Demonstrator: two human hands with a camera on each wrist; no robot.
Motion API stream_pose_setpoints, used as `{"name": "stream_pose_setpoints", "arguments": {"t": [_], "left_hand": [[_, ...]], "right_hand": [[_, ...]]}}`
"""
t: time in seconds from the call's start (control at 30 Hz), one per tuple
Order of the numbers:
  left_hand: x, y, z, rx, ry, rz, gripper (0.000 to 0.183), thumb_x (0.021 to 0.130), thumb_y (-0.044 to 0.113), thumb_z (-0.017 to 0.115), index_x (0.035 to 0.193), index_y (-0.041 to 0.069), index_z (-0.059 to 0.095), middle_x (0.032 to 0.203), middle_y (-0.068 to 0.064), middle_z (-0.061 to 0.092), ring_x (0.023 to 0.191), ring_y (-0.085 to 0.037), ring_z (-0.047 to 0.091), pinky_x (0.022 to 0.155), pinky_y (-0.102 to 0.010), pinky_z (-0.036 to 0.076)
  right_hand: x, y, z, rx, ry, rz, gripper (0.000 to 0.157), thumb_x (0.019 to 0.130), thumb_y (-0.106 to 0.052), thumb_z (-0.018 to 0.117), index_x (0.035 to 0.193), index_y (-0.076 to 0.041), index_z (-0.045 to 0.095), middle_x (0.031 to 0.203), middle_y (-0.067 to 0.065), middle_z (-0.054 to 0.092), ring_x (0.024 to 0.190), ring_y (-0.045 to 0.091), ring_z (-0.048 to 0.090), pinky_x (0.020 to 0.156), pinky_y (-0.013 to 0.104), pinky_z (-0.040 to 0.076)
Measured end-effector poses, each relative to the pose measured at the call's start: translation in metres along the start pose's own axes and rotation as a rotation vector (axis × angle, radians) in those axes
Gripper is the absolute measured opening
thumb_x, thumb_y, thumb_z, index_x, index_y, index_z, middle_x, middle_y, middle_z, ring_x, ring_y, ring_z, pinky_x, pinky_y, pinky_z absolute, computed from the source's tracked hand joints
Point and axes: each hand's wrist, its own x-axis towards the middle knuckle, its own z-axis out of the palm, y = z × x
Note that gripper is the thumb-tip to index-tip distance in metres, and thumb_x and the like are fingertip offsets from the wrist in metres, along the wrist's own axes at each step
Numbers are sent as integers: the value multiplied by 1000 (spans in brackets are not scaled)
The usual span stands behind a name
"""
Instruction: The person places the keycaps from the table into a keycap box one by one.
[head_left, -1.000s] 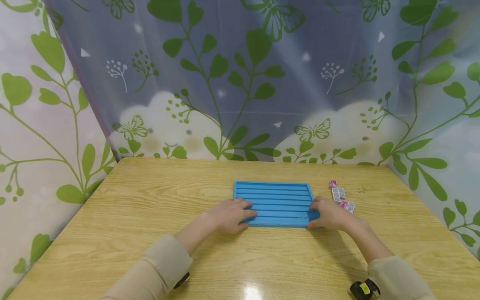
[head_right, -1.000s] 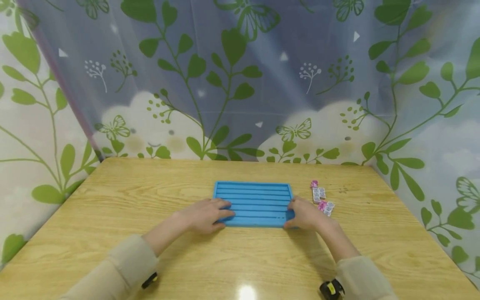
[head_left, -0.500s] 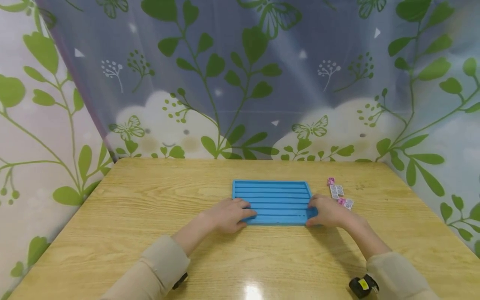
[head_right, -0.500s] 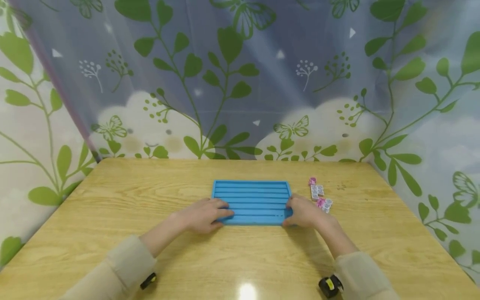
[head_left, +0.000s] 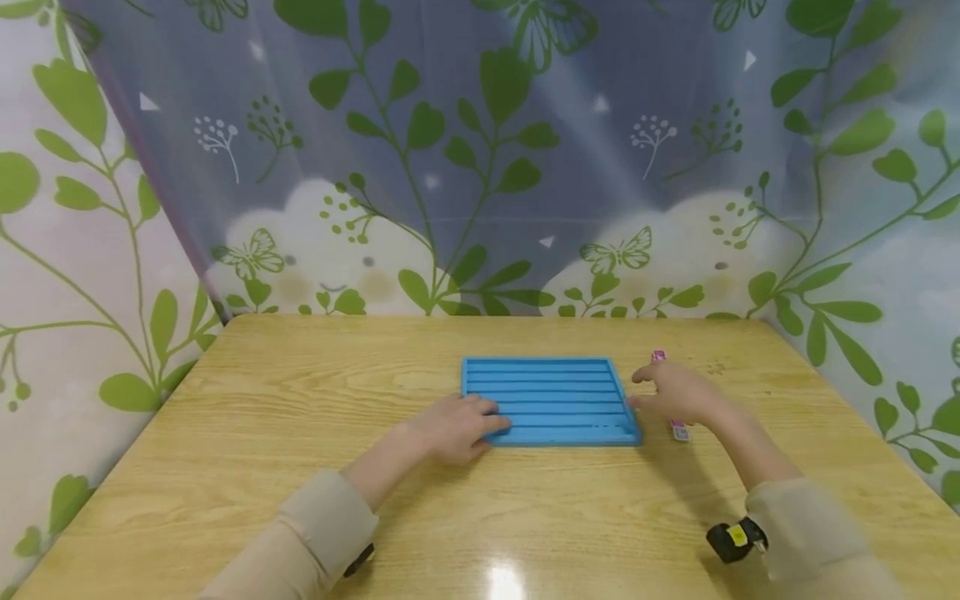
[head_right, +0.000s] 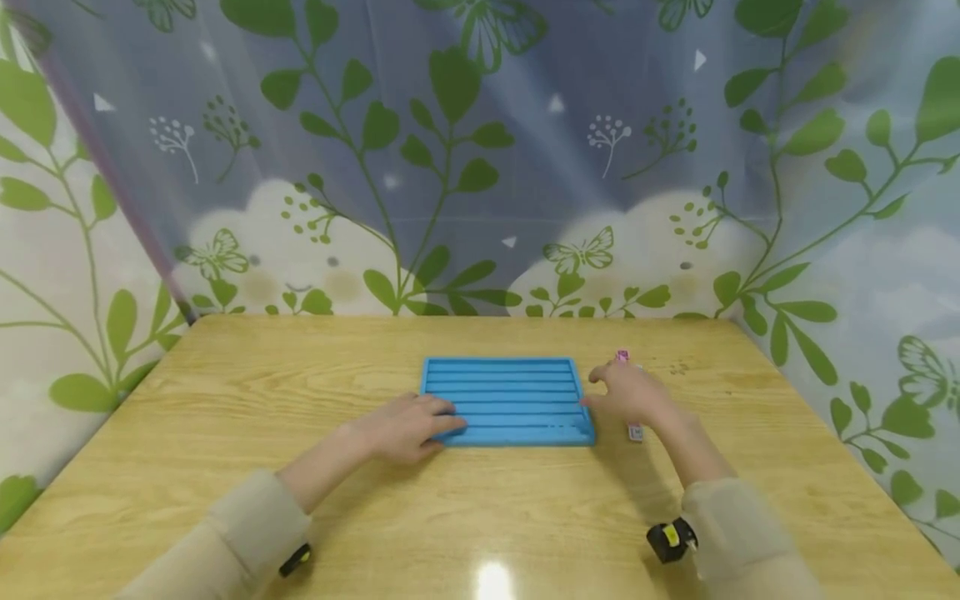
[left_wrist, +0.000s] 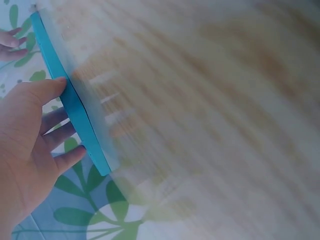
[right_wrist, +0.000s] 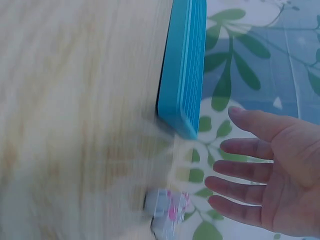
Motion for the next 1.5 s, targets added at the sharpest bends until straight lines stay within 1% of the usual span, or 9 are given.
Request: {"name": "stream_pose_setpoints", "arguments": {"t": [0.13, 0.33, 0.47, 0.57, 0.8, 1.03, 1.3, 1.5], "left_hand": [[1, -2, 3, 9, 5, -1, 43, 95, 29, 52, 136, 19, 48, 134, -7, 47, 123, -23, 44, 99, -43, 36], [0, -2, 6, 10, 3, -7, 43, 95, 28, 53, 136, 18, 48, 136, -7, 46, 125, -23, 42, 99, -42, 37], [-1, -1, 6, 30, -4, -5, 44, 94, 28, 54, 136, 19, 48, 136, -8, 46, 125, -24, 42, 98, -42, 38], [0, 1, 5, 42, -11, 3, 44, 94, 27, 54, 137, 20, 47, 137, -8, 45, 124, -25, 43, 97, -44, 38], [6, 1, 1, 51, 7, 28, 39, 94, 25, 55, 132, 21, 52, 134, -7, 48, 122, -24, 45, 95, -43, 40], [6, 1, -1, 41, 11, 27, 36, 93, 26, 56, 128, 20, 55, 131, -7, 49, 121, -24, 46, 94, -44, 41], [3, 1, -2, 57, 23, 41, 33, 92, 22, 58, 125, 16, 58, 126, -5, 51, 111, -22, 51, 91, -35, 43], [1, 1, -1, 62, 18, 44, 33, 92, 23, 57, 125, 17, 57, 115, -3, 54, 102, -19, 52, 84, -32, 45]], "right_hand": [[4, 11, -8, -43, 7, 67, 47, 90, -25, 59, 118, 12, 55, 115, 29, 56, 104, 44, 53, 84, 53, 43], [10, 30, -14, -38, 48, 147, 38, 90, -15, 56, 113, 16, 55, 108, 33, 56, 99, 47, 53, 81, 54, 44], [14, 41, -16, -39, 36, 187, 37, 89, -11, 55, 113, 18, 52, 107, 34, 55, 98, 48, 53, 79, 54, 44], [15, 47, -18, -42, 5, 223, 39, 89, -13, 55, 113, 18, 50, 110, 35, 53, 100, 50, 51, 81, 55, 43], [13, 55, -22, -45, -36, 298, 46, 92, -21, 50, 117, 18, 47, 116, 37, 49, 105, 51, 47, 85, 57, 41], [15, 58, -23, -62, -59, 319, 47, 93, -25, 49, 116, 16, 50, 114, 35, 51, 103, 49, 50, 82, 56, 42], [15, 57, -23, -61, -53, 326, 49, 94, -24, 48, 119, 17, 46, 119, 37, 47, 106, 52, 46, 85, 57, 41], [16, 58, -21, -62, -47, 316, 47, 94, -24, 49, 118, 17, 47, 116, 37, 49, 104, 51, 48, 83, 56, 42]]}}
